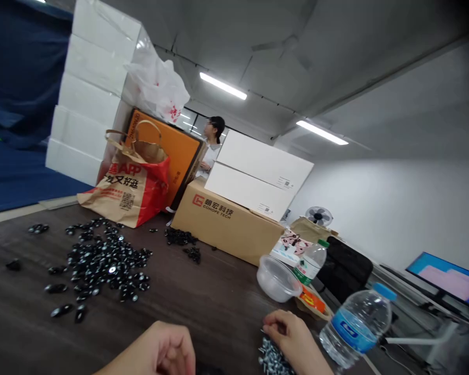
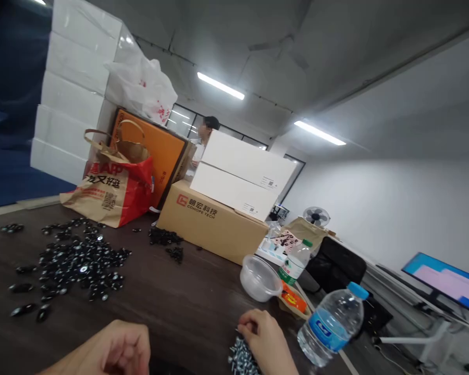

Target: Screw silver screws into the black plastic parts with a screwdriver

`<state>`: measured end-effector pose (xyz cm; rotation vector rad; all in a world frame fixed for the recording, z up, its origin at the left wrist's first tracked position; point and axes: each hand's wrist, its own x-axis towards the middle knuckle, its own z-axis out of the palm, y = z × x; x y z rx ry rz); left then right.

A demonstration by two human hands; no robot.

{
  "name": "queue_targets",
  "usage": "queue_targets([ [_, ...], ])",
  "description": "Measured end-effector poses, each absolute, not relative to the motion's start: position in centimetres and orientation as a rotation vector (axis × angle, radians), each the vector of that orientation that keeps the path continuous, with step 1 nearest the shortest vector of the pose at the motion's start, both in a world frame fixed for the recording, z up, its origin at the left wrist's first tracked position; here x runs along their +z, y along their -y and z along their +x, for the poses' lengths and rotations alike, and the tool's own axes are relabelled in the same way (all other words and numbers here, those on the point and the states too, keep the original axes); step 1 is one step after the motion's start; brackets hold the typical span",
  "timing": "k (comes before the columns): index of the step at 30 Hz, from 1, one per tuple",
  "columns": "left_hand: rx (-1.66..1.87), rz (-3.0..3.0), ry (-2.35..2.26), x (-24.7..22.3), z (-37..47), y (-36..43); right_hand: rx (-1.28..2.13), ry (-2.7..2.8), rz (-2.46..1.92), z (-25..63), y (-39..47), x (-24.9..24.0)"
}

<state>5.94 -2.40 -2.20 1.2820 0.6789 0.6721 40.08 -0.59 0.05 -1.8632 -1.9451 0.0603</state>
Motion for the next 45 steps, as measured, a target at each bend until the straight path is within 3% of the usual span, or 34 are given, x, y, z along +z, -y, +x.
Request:
queue_targets([
  [23, 0.815, 1.056, -0.719, -4.5, 6.1, 2.1, 0.103, 1.915, -1.753, 40.1, 0.7, 1.3],
  [35, 0.759, 0.995, -0.65, -3.1, 5.8, 1.9, 0.108, 2.161, -1.374, 28.0, 4.7, 2.7],
  [45, 0.758, 0.899, -0.621, -2.6, 4.9, 2.4, 0.241, 2.082, -1.314, 26.5, 6.8, 0.9],
])
